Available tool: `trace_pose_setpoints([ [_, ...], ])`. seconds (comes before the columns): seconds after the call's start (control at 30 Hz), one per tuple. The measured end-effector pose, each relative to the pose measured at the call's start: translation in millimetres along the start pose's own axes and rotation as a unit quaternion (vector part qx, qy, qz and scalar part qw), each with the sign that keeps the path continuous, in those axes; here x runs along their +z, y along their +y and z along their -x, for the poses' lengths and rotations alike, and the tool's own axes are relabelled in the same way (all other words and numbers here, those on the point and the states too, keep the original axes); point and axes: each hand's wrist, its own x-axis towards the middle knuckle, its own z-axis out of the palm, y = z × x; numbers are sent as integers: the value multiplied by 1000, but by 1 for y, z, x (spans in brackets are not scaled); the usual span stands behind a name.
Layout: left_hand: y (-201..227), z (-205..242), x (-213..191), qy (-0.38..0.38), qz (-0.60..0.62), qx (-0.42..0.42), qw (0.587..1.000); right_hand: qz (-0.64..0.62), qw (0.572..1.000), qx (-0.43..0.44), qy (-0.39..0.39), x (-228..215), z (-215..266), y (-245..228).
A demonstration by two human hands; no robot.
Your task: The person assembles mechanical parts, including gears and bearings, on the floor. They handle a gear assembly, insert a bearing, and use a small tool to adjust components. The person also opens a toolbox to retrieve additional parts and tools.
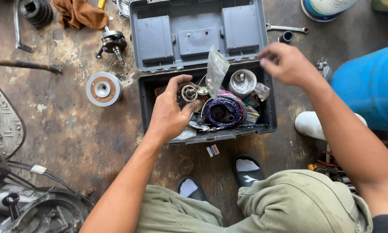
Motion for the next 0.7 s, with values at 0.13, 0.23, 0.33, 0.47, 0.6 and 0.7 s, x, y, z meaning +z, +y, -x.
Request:
trace_pose_setpoints([
  [0.13,-13,-4,9,-31,-13,-12,999,249,967,-37,-30,51,34,71],
  [0.23,-8,-5,15,-42,-15,-1,999,374,925,-60,0,76,48,102],
  [0.33,-4,-5,20,-51,-5,-19,998,96,991,-62,69,61,49,108],
  [0.47,-3,-6,29,-72,-16,4,997,-141,988,60,27,35,53,105],
  [0.6,2,-6,34,-85,-11,7,996,-543,832,110,1,23,58,71],
  [0.7,9,-5,34,-90,-9,-1,996,-629,770,103,10,27,62,78],
])
